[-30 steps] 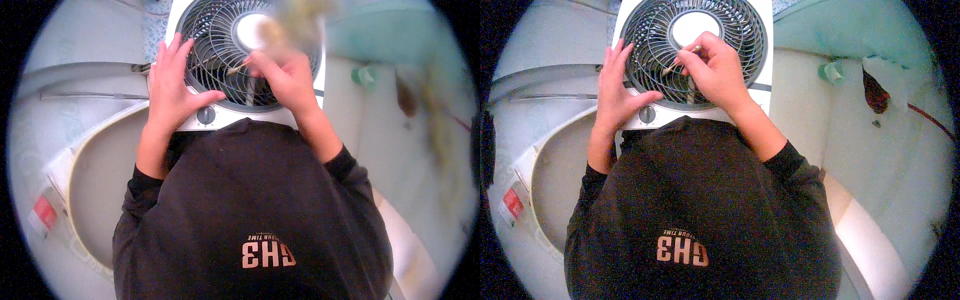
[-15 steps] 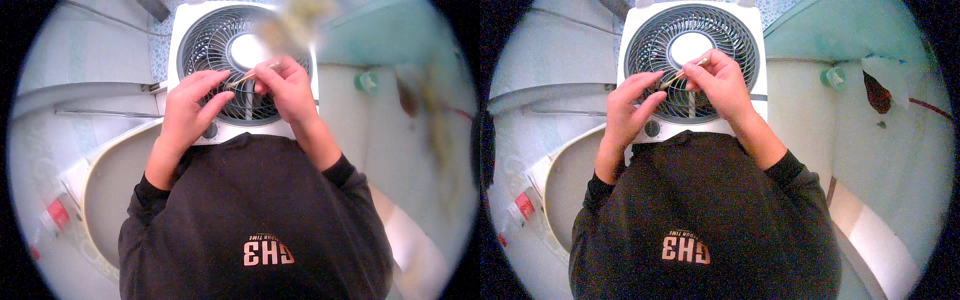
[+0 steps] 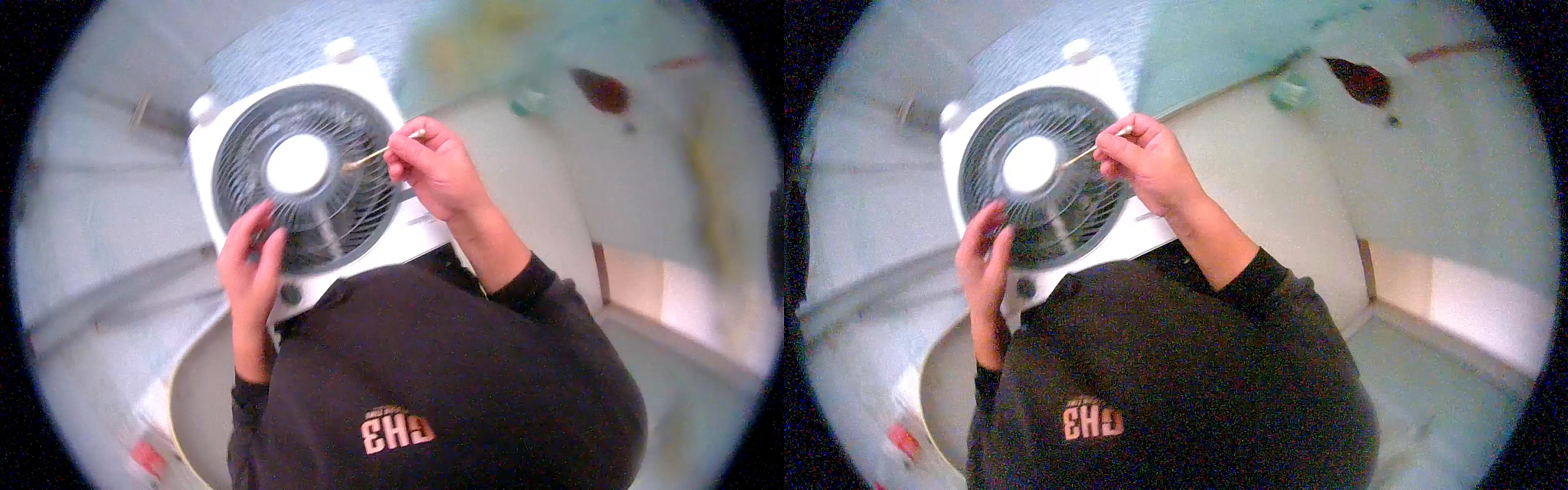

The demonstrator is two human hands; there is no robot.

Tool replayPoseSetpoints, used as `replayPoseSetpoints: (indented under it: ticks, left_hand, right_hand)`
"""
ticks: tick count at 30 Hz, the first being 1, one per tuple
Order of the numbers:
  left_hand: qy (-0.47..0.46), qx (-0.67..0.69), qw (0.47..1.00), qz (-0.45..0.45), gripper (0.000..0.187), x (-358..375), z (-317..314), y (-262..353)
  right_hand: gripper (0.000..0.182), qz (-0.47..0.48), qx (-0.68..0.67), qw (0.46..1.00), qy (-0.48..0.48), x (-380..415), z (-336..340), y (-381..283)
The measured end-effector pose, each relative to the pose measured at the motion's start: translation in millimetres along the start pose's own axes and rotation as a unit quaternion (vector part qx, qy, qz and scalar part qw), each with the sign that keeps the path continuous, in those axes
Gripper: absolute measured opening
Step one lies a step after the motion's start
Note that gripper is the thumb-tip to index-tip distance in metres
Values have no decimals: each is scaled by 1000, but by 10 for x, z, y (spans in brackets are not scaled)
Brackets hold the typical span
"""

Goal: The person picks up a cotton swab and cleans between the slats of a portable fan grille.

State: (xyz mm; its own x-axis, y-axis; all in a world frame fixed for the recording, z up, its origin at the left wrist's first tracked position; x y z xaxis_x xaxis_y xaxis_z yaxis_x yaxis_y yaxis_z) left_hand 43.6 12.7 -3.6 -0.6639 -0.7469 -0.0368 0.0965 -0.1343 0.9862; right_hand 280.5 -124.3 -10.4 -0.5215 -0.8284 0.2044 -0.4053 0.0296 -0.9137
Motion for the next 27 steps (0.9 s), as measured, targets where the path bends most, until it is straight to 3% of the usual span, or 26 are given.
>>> replayPoseSetpoints:
  ticks: [3, 7, 13, 14, 17, 18, 19, 20, 22, 25, 27]
  left_hand:
    - [15, -22, 999, -46, 33, -21, 9, -33]
    - [6, -30, 996, -79, 27, -77, 4, -163]
    - [1, -96, 990, -99, 23, -151, -128, -62]
    - [8, -108, 988, -108, 21, -148, -146, -42]
    - [-3, -141, 982, -127, 21, -155, -208, 27]
    - [3, -128, 984, -124, 19, -139, -201, -1]
    - [-3, -135, 983, -125, 19, -127, -230, 14]
    - [-10, -140, 982, -127, 19, -114, -272, 43]
    - [-24, -158, 977, -140, 19, -88, -277, 32]
    - [-21, -196, 969, -147, 19, -33, -318, 118]
    - [2, -153, 980, -129, 19, 9, -221, 8]
  right_hand:
    - [5, -2, -43, 992, 120, 205, 770, -134]
    - [15, -55, -104, 963, 243, 668, 1675, 430]
    - [17, -202, -186, 921, 278, 1004, 2022, 1236]
    - [10, -210, -170, 912, 309, 983, 2118, 1278]
    - [4, -127, -172, 921, 326, 538, 3078, 1525]
    - [6, -43, -35, 960, 273, 87, 3996, 1922]
    - [9, -28, -105, 925, 365, 0, 4227, 1309]
    - [16, 26, 5, 913, 408, 19, 4225, 669]
    - [24, -4, -75, 832, 549, -43, 4400, 128]
    - [22, 12, -32, 841, 540, -200, 4519, 346]
    - [22, -30, 25, 889, 456, -295, 4243, 751]
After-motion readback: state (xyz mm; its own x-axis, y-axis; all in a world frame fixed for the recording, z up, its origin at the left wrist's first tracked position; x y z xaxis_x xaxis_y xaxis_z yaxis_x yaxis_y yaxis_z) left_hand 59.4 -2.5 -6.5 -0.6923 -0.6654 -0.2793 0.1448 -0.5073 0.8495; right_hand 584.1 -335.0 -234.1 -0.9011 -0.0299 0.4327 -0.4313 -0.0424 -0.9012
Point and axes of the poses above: each hand's wrist, its own x-axis away from the middle knuckle, its own z-axis out of the back of the hand, y = z × x, the point moved 5 cm from there along -x, towards the middle knuckle, and after that the axes turned 15 degrees about x, right-handed, at the moved point
